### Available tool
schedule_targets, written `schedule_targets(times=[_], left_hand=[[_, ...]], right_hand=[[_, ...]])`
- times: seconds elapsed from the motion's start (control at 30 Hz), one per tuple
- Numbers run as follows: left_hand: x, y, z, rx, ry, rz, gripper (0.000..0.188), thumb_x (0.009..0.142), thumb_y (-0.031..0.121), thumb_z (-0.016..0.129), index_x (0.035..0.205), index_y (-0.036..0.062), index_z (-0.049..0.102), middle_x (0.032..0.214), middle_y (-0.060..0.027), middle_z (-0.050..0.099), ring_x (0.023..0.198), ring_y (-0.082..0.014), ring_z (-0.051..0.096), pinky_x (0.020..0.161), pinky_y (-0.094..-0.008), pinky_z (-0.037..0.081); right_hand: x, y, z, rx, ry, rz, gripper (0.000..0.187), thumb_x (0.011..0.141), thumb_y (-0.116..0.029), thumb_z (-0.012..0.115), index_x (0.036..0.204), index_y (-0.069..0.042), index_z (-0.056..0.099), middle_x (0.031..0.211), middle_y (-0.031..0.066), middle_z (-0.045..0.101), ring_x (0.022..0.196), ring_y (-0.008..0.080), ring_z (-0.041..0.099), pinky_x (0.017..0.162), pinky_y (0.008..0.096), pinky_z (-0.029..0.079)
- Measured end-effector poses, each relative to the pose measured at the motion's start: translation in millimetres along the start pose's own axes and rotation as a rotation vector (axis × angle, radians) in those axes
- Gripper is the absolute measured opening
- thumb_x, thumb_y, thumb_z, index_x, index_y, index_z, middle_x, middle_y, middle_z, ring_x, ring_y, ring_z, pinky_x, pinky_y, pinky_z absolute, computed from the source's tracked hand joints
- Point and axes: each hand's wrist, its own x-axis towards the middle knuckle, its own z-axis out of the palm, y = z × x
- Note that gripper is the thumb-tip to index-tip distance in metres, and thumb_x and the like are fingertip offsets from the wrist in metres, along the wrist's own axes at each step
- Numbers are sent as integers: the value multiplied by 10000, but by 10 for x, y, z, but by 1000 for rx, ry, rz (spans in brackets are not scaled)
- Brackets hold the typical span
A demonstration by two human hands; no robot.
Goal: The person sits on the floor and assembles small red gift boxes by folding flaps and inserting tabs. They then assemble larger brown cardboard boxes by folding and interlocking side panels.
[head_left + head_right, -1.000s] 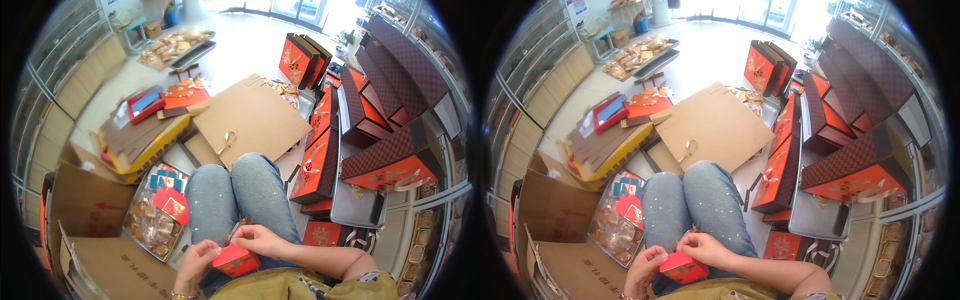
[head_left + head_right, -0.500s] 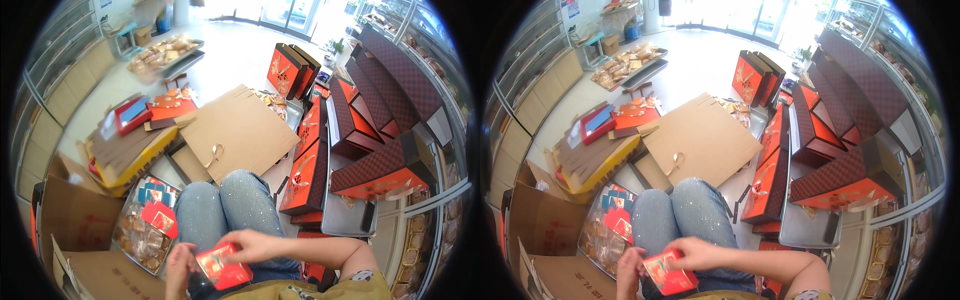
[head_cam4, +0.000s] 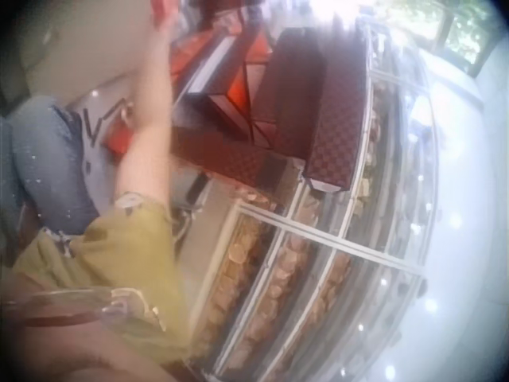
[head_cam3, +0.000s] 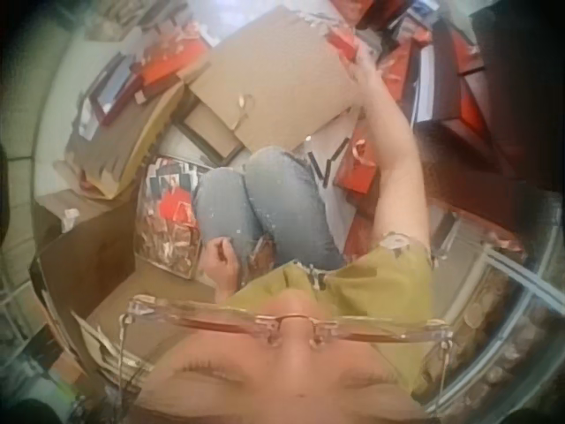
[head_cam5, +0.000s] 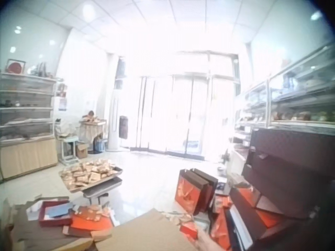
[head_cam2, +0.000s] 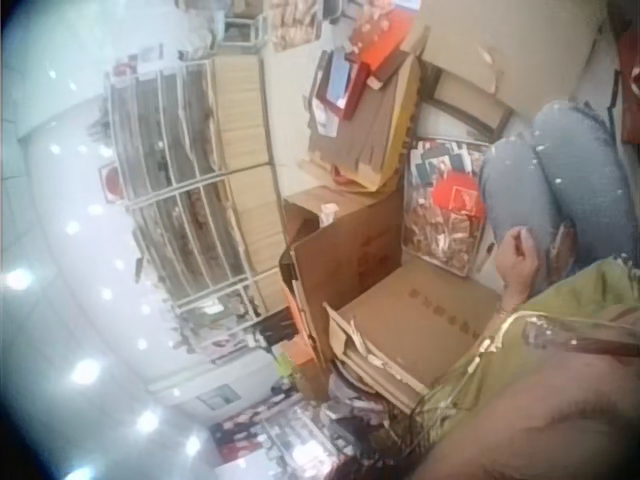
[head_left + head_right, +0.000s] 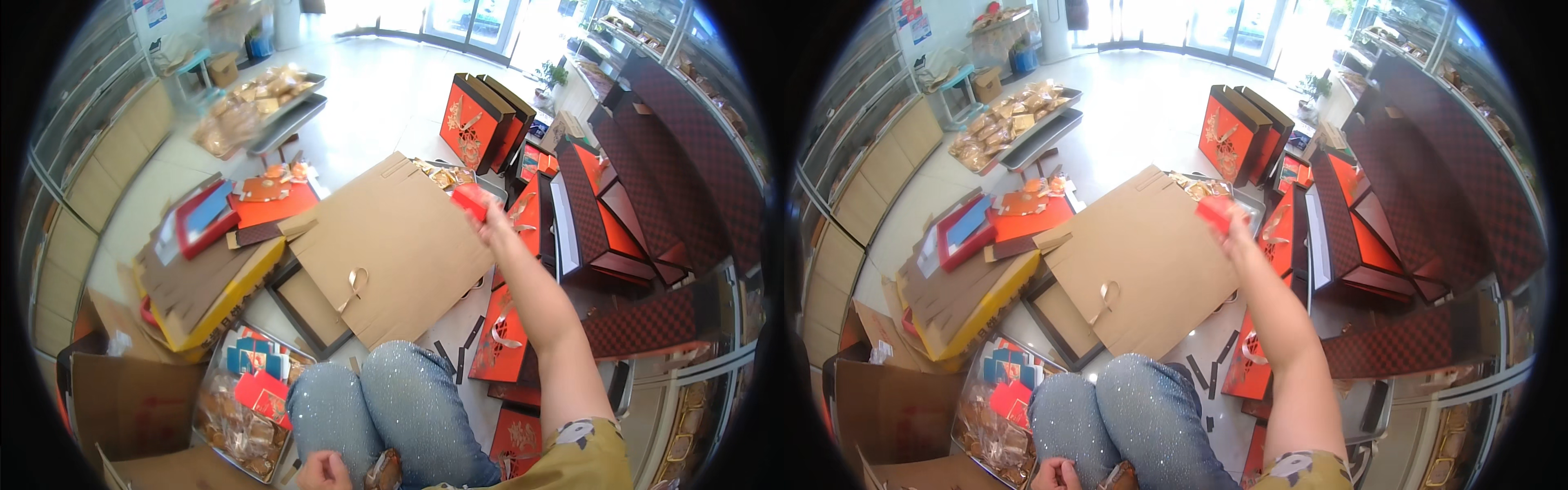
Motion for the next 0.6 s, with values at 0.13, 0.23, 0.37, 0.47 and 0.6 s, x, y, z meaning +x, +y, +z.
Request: schedule_targets(times=[0.13, 0.23, 0.37, 0.47, 0.6], left_hand=[[156, 82, 6, 128, -46, -43, 127, 1019, 176, 698, 1005, 56, 736, 855, -140, 706, 733, -283, 682, 674, -400, 545], [208, 200, 47, 166, -63, -128, 162, 1022, 217, 690, 1006, 63, 738, 889, -164, 726, 785, -334, 719, 708, -434, 572], [207, 189, 142, 185, -4, -101, 157, 1020, 209, 694, 1015, 63, 751, 881, -161, 726, 784, -341, 719, 713, -437, 576], [168, 298, 143, 245, 5, -162, 155, 1019, 208, 696, 1010, 66, 755, 884, -162, 730, 790, -340, 724, 719, -438, 576], [209, 300, 118, 205, -43, 34, 196, 1034, 258, 686, 975, 80, 744, 846, -150, 685, 769, -330, 685, 694, -439, 546]], right_hand=[[1164, -919, -305, 437, 236, -426, 491, 1037, -305, 729, 1383, 1, 564, 1320, 177, 685, 988, 294, 765, 798, 351, 703], [1558, -914, -483, -83, 533, -543, 337, 942, -231, 756, 1134, 18, 634, 1034, 102, 689, 789, 213, 692, 727, 373, 610], [1271, -88, -169, -329, 335, -521, 270, 895, -144, 700, 1101, 30, 688, 828, 101, 699, 777, 175, 693, 652, 361, 554], [283, 726, 312, -266, -9, -239, 178, 1007, -68, 669, 1172, -71, 602, 1031, 58, 702, 884, 167, 693, 801, 327, 598], [-1664, 894, 658, -423, -526, -205, 158, 1049, -87, 649, 1204, -57, 646, 1141, 41, 718, 1016, 147, 695, 882, 344, 585]])
